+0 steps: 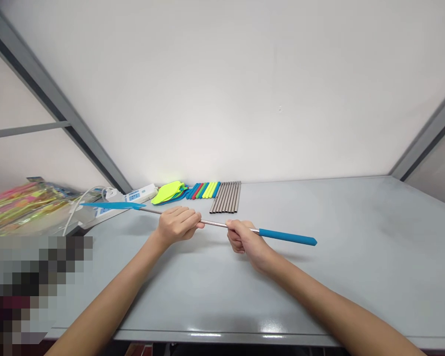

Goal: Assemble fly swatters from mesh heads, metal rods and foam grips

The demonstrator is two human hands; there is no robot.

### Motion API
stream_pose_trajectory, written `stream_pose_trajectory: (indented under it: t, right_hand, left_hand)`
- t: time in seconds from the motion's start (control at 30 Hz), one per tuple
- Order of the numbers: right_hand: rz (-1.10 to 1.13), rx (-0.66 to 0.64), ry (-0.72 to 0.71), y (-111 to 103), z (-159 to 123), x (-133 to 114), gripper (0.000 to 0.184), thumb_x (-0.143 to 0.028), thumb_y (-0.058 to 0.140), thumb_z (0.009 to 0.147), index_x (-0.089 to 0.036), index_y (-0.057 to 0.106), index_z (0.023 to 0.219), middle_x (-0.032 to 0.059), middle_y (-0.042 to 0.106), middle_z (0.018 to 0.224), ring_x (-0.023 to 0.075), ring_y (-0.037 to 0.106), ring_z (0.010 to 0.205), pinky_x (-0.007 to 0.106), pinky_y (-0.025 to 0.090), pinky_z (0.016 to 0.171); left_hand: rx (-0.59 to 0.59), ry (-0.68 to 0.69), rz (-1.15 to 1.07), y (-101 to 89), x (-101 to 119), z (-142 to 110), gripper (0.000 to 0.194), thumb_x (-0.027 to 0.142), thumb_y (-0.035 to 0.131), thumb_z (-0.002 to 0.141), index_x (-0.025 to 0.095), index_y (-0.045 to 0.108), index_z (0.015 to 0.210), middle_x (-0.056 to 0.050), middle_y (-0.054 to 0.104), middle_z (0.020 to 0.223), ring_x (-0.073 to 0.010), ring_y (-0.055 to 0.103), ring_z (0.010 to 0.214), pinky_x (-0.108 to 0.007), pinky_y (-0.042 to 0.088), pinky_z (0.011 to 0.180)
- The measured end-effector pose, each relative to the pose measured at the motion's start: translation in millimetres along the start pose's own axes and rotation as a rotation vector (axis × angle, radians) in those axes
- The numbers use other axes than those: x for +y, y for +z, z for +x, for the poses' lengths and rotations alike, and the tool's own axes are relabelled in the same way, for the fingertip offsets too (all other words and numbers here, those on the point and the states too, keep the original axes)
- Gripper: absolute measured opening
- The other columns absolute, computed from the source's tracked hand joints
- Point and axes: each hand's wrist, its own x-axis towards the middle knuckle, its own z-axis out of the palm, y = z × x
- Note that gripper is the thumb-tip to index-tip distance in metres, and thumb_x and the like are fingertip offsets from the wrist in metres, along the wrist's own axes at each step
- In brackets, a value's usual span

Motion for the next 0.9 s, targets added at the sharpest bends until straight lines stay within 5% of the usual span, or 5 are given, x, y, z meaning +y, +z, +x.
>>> stream_pose_trajectory:
  t: [0.47,0.9]
  right_hand:
    - [-0.032,-0.009,-0.047,-7,-2,3,0.039,-0.029,0.038,0.078,-0.018,0.022,0.044,-0.0058,0.019,0.043,0.0064,0.016,0.041,0.025,0.014,0.043]
    - [0.138,0.009,-0.028,-11,-2,12,0.039,-0.03,0.038,0.077,-0.017,0.031,0.041,-0.0043,0.025,0.038,0.0075,0.024,0.038,0.024,0.02,0.043]
  left_hand:
    - [-0.005,-0.088,-0.06,-4.3,7,-3,0.021,0.03,0.047,0.076,0.017,0.046,0.06,0.004,0.042,0.046,-0.0083,0.036,0.044,-0.024,0.024,0.047]
    - [-0.072,-0.35,-0.187,-7.0,37,9,0.022,0.038,0.053,0.072,0.018,0.052,0.062,0.003,0.048,0.049,-0.0087,0.038,0.047,-0.024,0.024,0.048]
